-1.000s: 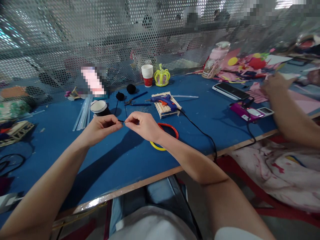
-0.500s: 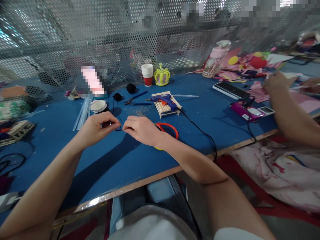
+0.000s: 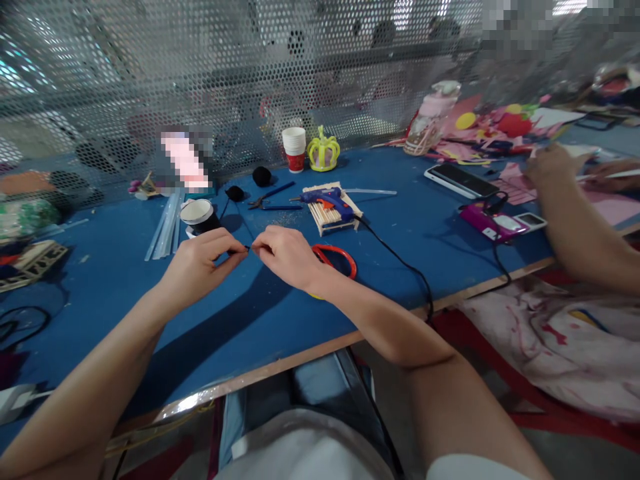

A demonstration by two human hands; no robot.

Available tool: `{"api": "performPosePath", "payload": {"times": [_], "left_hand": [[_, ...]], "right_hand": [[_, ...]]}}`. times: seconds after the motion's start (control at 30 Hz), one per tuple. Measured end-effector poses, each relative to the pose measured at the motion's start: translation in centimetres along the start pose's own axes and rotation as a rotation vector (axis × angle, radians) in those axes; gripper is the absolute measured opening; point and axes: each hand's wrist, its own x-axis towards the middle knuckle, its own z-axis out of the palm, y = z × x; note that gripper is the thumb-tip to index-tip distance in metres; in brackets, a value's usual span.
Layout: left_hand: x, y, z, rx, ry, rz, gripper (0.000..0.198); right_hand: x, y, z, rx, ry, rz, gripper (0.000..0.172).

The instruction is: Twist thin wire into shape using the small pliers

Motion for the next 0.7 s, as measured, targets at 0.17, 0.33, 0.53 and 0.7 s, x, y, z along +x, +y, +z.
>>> {"api": "performPosePath", "payload": {"times": [0.17, 0.33, 0.53, 0.7], "left_hand": [[0.2, -0.4, -0.6, -0.006, -0.026, -0.034, 0.016], [0.3, -2.1, -0.6, -0.342, -0.114, -0.211, 0.016], [0.2, -3.2, 0.3, -0.701, -0.143, -0.37, 0.02], [0.1, -1.3, 0.5, -0.457, -0.051, -0.301, 0.017]], "right_hand": [[-0.2, -0.3, -0.2, -0.156, -0.132, -0.136, 0.018], [0.0, -0.4, -0.6, -0.002, -0.13, -0.168, 0.016], [0.2, -0.5, -0.7, 0.279, -0.008, 0.061, 0.01], [0.1, -0.2, -0.3, 0.23, 0.062, 0.137, 0.01]]}}
